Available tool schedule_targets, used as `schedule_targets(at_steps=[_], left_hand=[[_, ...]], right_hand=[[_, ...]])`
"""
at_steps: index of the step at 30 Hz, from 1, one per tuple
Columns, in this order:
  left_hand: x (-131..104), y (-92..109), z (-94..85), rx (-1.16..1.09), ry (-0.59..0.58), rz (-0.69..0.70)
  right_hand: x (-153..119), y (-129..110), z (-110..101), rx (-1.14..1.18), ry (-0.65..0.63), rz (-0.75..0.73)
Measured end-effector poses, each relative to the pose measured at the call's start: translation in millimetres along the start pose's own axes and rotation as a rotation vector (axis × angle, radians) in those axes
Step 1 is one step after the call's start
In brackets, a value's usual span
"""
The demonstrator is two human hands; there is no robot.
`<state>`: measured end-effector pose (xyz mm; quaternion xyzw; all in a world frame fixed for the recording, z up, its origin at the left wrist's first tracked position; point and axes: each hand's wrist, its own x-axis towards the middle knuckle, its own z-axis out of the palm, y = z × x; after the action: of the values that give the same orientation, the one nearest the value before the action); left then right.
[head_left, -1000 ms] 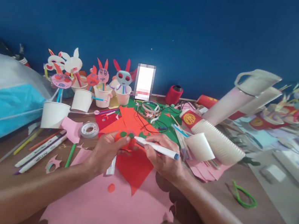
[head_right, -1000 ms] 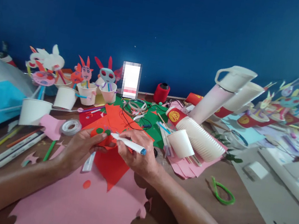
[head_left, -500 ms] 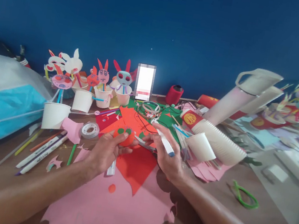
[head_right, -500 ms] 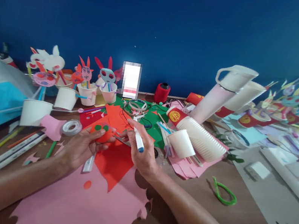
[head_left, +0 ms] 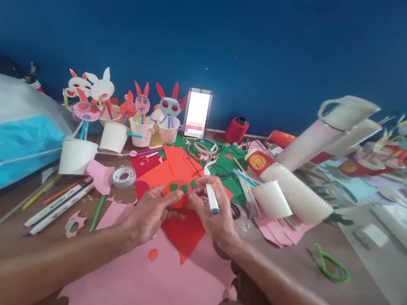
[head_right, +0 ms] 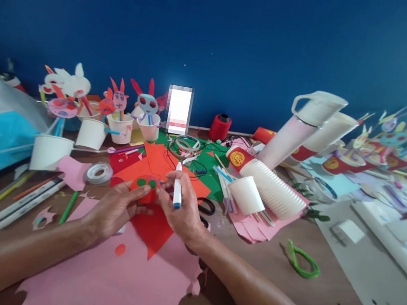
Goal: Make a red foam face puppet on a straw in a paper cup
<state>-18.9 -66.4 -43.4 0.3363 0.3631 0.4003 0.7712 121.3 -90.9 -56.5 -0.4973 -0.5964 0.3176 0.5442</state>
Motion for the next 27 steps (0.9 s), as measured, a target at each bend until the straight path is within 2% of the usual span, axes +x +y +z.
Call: schedule_targets(at_steps=[11,15,22,27], left_hand=[[-0.3,5.3,-4.6,0.068,-0.017,-0.003],[1.5,7.7,-5.0,0.051,0.026,0.009],[0.8,7.7,-2.6,0.063,0.073,-0.011],[-0.3,6.8,-4.6,0.053,0.051,-0.026]], right_hand=[[4.2,-0.2,-3.1,-0.024,0.032,0.037],[5.2,-0.9,-4.3,-0.045,0.071,0.023],[0.9,0.1,-2.2,0.0,-0.002,0.025],[1.1,0.9,-1.9,-0.004,-0.002,0.033]])
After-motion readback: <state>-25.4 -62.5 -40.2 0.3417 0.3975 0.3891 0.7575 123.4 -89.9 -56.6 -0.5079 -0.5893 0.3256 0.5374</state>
